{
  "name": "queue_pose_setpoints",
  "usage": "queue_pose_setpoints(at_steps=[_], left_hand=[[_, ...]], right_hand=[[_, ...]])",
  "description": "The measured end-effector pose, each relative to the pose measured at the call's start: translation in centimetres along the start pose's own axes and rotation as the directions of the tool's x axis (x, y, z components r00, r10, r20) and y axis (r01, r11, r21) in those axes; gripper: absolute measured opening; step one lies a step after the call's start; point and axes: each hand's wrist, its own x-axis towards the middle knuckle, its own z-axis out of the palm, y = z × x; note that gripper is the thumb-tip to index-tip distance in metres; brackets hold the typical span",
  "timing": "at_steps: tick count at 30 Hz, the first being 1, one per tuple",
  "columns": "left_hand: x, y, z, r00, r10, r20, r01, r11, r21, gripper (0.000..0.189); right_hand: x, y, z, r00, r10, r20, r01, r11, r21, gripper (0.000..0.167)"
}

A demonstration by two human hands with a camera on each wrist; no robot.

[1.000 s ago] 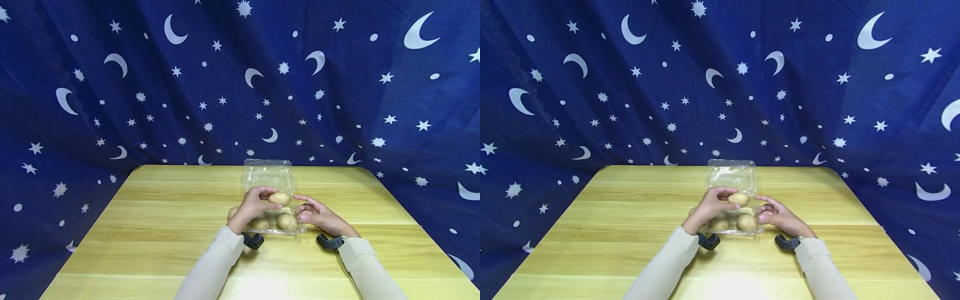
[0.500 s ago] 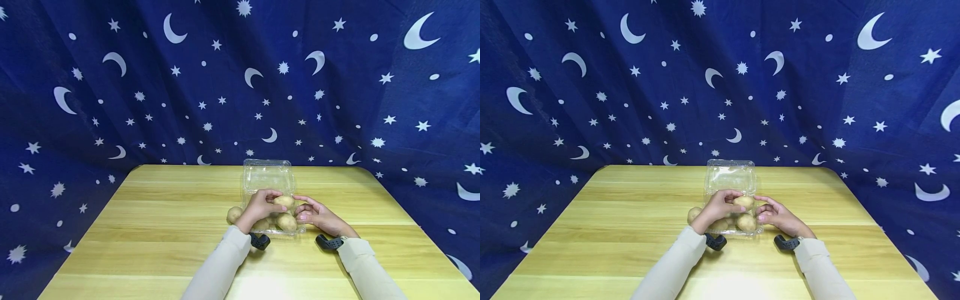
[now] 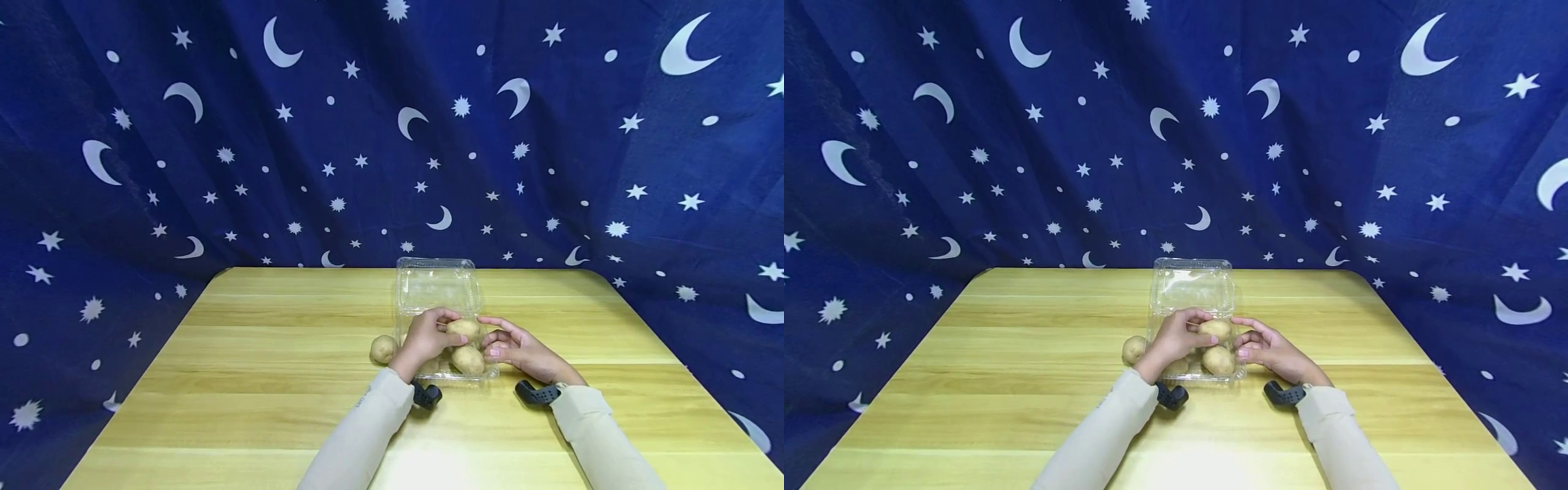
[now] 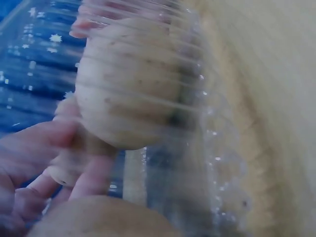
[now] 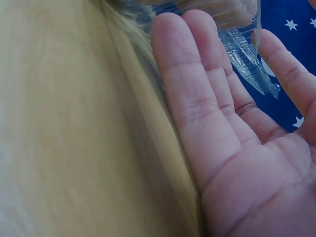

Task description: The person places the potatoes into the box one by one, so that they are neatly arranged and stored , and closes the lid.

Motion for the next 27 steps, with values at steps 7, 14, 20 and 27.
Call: queue_pose_setpoints(at_steps=[7, 14, 20, 27], left_hand=[[0.04, -0.3, 0.07, 1.0, 0.002, 0.0, -0.002, 1.0, 0.026, 0.034], [-0.01, -0.37, -0.2, 0.999, -0.031, 0.021, 0.029, 0.994, 0.109, 0.036], [-0.08, -0.41, -0.32, 0.997, -0.072, 0.041, 0.066, 0.989, 0.13, 0.037], [-0.12, -0.35, -0.27, 0.997, -0.069, 0.045, 0.061, 0.986, 0.156, 0.034]], right_hand=[[0.02, 0.02, 0.01, 1.0, -0.002, 0.002, 0.002, 1.0, 0.008, 0.061], [0.03, -0.12, 0.1, 1.0, -0.001, 0.005, 0.001, 1.0, 0.014, 0.061], [0.09, -0.26, 0.23, 1.0, 0.001, 0.001, -0.001, 1.0, 0.018, 0.06], [0.05, -0.27, 0.21, 1.0, 0.002, -0.005, -0.002, 1.0, 0.008, 0.059]])
